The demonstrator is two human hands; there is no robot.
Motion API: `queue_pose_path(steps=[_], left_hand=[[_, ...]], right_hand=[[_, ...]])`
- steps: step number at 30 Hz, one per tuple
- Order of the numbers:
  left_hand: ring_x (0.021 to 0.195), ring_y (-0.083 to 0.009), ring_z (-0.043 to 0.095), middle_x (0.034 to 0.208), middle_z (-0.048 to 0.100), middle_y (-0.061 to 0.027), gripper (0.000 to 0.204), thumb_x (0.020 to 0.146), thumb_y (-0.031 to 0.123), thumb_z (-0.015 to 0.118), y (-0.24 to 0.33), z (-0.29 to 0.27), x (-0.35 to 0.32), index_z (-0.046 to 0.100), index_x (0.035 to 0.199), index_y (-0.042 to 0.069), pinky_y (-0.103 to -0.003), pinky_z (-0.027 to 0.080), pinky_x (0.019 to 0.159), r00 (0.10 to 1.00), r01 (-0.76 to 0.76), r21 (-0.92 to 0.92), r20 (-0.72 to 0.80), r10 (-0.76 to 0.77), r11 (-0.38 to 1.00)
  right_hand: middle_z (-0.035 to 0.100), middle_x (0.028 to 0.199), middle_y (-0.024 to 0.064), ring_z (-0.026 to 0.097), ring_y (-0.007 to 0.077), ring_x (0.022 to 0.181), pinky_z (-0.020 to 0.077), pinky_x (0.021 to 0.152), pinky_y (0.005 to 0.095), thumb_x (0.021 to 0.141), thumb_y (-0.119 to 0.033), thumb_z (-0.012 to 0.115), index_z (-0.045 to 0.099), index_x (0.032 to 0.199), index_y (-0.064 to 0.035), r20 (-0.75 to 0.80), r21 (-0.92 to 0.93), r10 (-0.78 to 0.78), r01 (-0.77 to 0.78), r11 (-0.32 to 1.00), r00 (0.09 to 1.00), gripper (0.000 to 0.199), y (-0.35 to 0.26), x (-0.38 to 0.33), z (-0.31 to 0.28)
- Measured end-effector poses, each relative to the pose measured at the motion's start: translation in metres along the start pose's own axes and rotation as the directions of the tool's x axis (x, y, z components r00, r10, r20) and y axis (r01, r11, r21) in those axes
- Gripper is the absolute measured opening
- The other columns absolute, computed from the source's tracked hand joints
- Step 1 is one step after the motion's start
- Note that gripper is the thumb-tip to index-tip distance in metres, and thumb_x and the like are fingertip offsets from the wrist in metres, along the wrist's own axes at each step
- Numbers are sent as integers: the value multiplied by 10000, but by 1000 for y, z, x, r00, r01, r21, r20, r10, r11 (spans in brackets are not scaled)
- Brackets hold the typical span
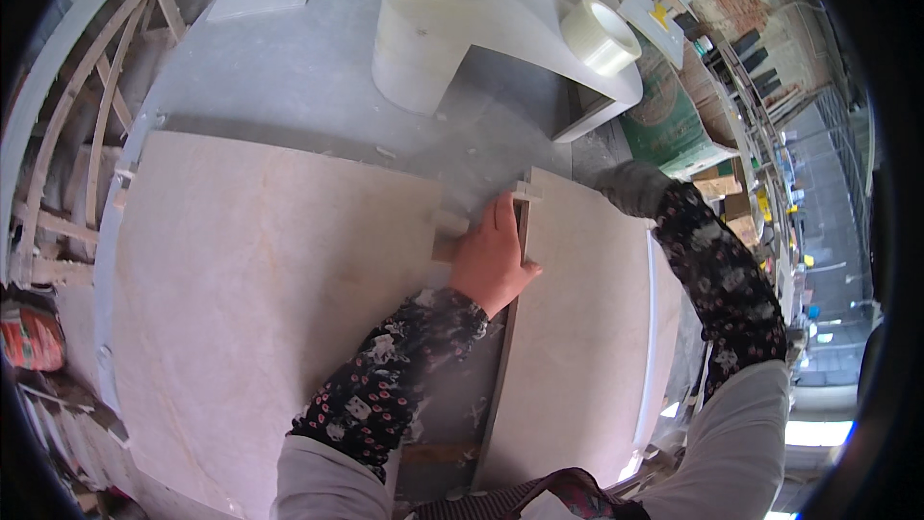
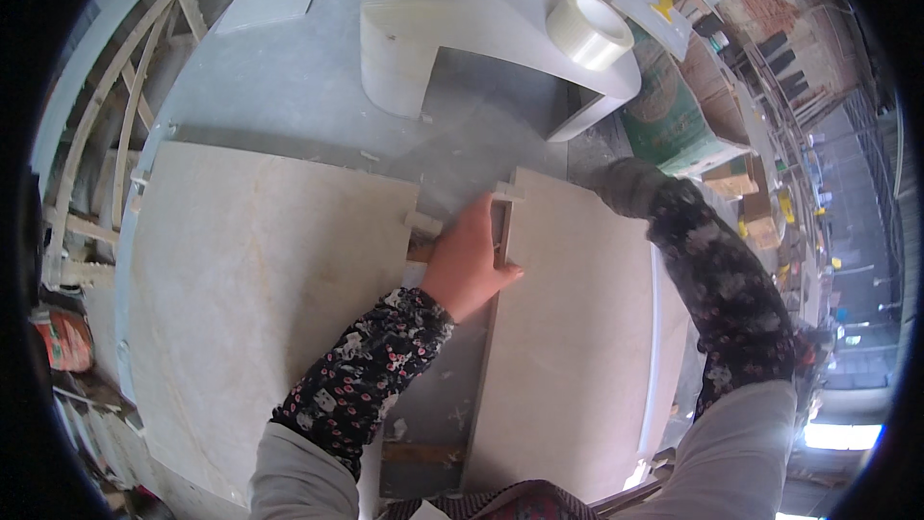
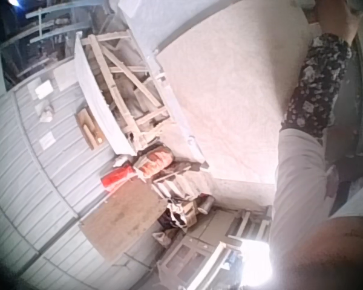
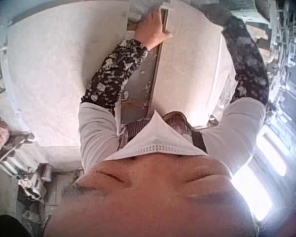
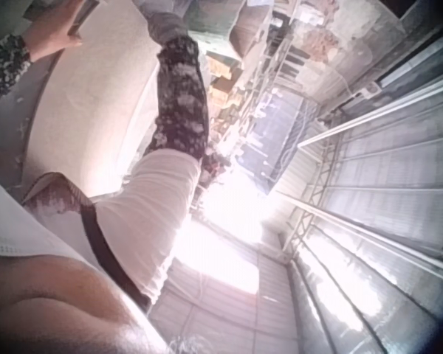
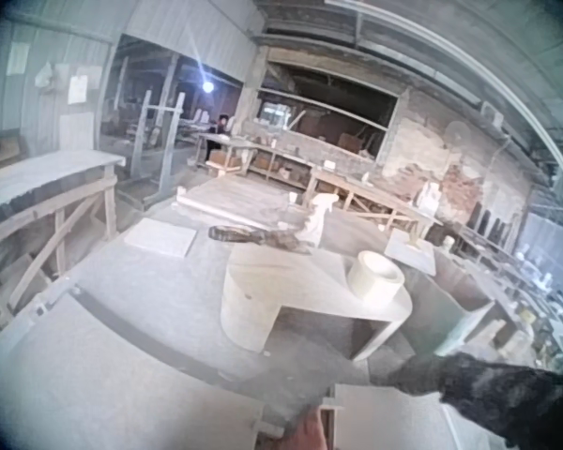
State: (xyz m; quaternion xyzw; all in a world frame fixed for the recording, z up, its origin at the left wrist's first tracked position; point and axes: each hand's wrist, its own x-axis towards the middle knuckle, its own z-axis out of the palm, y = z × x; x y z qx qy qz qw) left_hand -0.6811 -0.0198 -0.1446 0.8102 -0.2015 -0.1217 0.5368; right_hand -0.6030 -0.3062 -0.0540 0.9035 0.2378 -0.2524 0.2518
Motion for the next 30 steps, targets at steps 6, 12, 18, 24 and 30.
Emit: queue_pose_path(steps=[6, 12, 18, 24, 30], left_hand=[[1329, -422, 456, 1438, 416, -282, 995, 749, 252, 847, 3, 0, 4, 244, 1469, -79, -450, 413, 1102, 997, 59, 67, 35, -62, 996], [1296, -423, 491, 1426, 424, -284, 1026, 731, 274, 857, 3, -1, 3, 236, 1474, -69, -453, 446, 1073, 1000, 15, 113, -18, -13, 994], [1290, -422, 502, 1430, 423, -296, 1028, 732, 272, 855, 3, -2, 3, 233, 1478, -62, -457, 450, 1067, 1000, 27, 97, -13, -26, 995], [1311, -417, 488, 1453, 410, -303, 1046, 744, 283, 851, -1, -3, 3, 213, 1493, -73, -442, 433, 1087, 1000, -20, 62, -14, 21, 998], [1318, -411, 484, 1459, 404, -306, 1058, 754, 292, 845, -4, -5, 2, 198, 1501, -86, -436, 427, 1094, 999, -47, 22, -11, 48, 999]], right_hand=[[698, 868, 138, 682, 345, 788, 540, 712, 456, 941, -208, 596, 667, 1056, -89, -302, 385, 20, 103, 917, 953, 180, 10, 6, 29], [701, 1088, 161, 660, 352, 1031, 514, 910, 450, 975, -253, 532, 690, 1129, -78, -226, 501, 100, 27, 865, 969, 282, -37, 56, -39], [713, 1108, 153, 653, 352, 1078, 495, 966, 448, 964, -261, 543, 710, 1132, -84, -56, 497, 24, 7, 868, 998, 296, -36, 66, -53], [727, 994, 164, 684, 362, 967, 529, 885, 450, 943, -240, 562, 726, 1066, -91, -156, 459, -83, 146, 877, 984, 253, 0, 49, -8], [717, 1002, 178, 685, 389, 925, 540, 800, 469, 927, -186, 599, 705, 1066, -91, -76, 369, -8, 36, 929, 997, 199, 21, 13, 20]])
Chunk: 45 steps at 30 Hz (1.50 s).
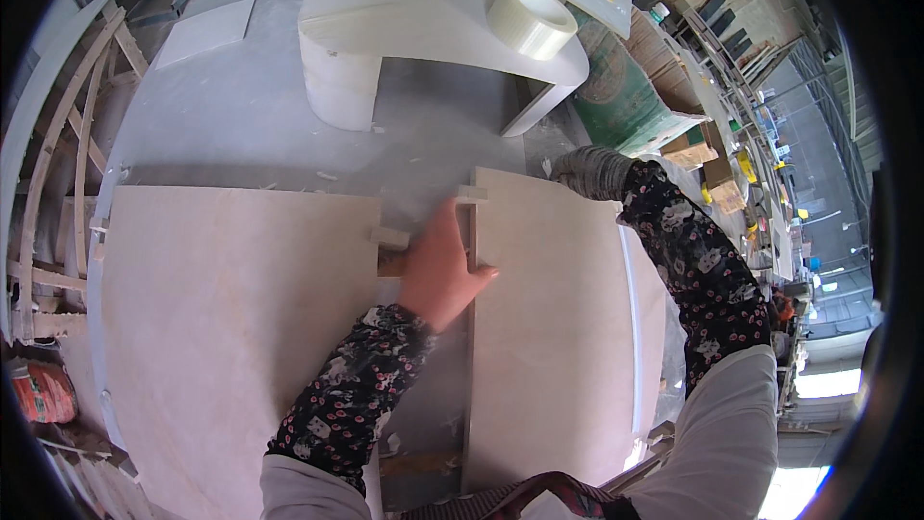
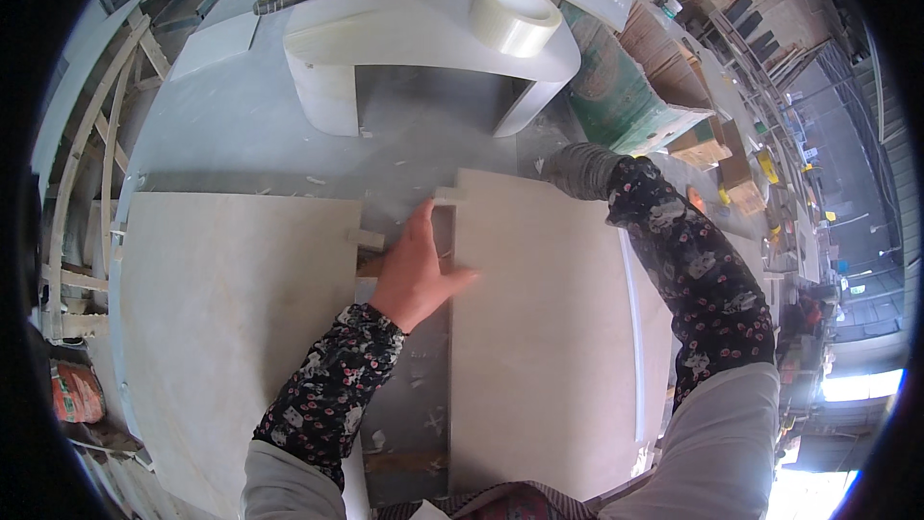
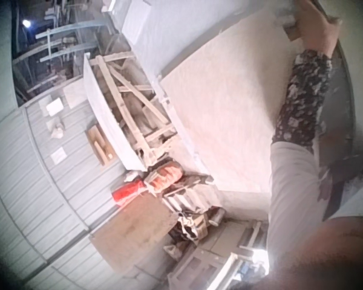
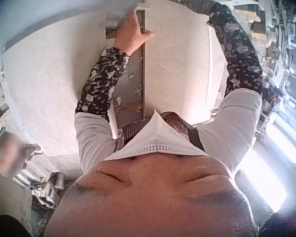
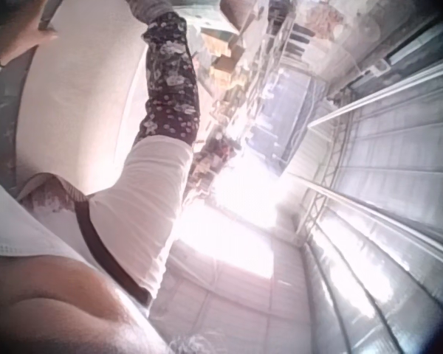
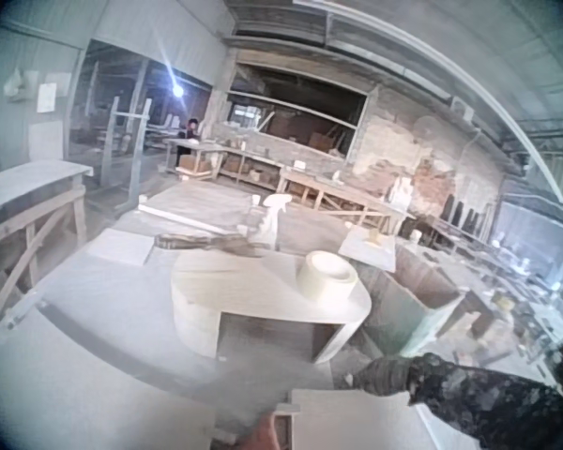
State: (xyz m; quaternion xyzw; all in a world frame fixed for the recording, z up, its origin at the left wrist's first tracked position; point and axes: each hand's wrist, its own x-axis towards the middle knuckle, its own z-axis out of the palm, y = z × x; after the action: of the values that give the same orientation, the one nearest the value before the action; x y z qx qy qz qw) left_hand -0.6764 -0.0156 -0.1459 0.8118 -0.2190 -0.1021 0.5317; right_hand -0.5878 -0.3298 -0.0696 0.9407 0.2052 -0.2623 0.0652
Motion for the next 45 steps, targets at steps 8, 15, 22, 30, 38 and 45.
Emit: queue_pose_path(steps=[8, 15, 22, 30, 38, 45], left_hand=[[1298, -420, 494, 1443, 411, -315, 1033, 759, 264, 840, -1, -1, 0, 206, 1496, -84, -443, 457, 1059, 998, 48, 16, 30, -48, 999], [1274, -410, 514, 1426, 425, -308, 1022, 766, 260, 834, -1, 2, -1, 207, 1507, -62, -432, 471, 1042, 999, 31, 29, 3, -32, 999], [1267, -391, 528, 1442, 425, -290, 1037, 749, 269, 847, 1, 4, -1, 221, 1505, -64, -414, 464, 1050, 996, 85, 21, 36, -86, 996], [1399, -457, 351, 1520, 335, -291, 955, 783, 220, 819, 21, 7, -16, 256, 1501, -63, -509, 328, 1154, 991, 7, 250, -129, 26, 968], [1475, -433, 260, 1568, 300, -276, 764, 918, 369, 630, 89, 86, -34, 325, 1508, -9, -608, 162, 1197, 998, -26, 629, 65, -20, 777], [1523, -388, 178, 1609, 254, -247, 766, 936, 458, 550, 109, 139, -44, 331, 1525, 21, -596, 58, 1224, 992, 114, 779, -120, -33, 617]], right_hand=[[704, 905, 176, 691, 373, 849, 541, 734, 463, 950, -208, 565, 635, 1177, -72, -14, -135, -60, 58, 989, 998, 274, 11, -9, 11], [699, 948, 144, 684, 340, 810, 537, 706, 452, 930, -144, 551, 622, 1210, -69, -16, -324, -68, 59, 944, 998, 298, 13, -18, 19], [697, 947, 140, 683, 350, 804, 530, 711, 460, 917, -140, 570, 623, 1209, -58, -84, -166, -29, 14, 986, 996, 308, 11, -19, 18], [701, 928, 182, 672, 388, 881, 526, 759, 476, 895, -177, 582, 674, 1059, -95, -245, 51, 9, 4, 999, 969, 205, -9, -10, 21], [726, 1020, 168, 696, 329, 953, 537, 850, 423, 884, -138, 582, 734, 1109, -90, -233, 38, -95, 106, 994, 968, 275, -1, 16, 20], [726, 955, 154, 695, 305, 892, 535, 810, 410, 881, -130, 594, 737, 1082, -81, -215, 68, -236, 255, 964, 948, 251, 23, 15, 35]])
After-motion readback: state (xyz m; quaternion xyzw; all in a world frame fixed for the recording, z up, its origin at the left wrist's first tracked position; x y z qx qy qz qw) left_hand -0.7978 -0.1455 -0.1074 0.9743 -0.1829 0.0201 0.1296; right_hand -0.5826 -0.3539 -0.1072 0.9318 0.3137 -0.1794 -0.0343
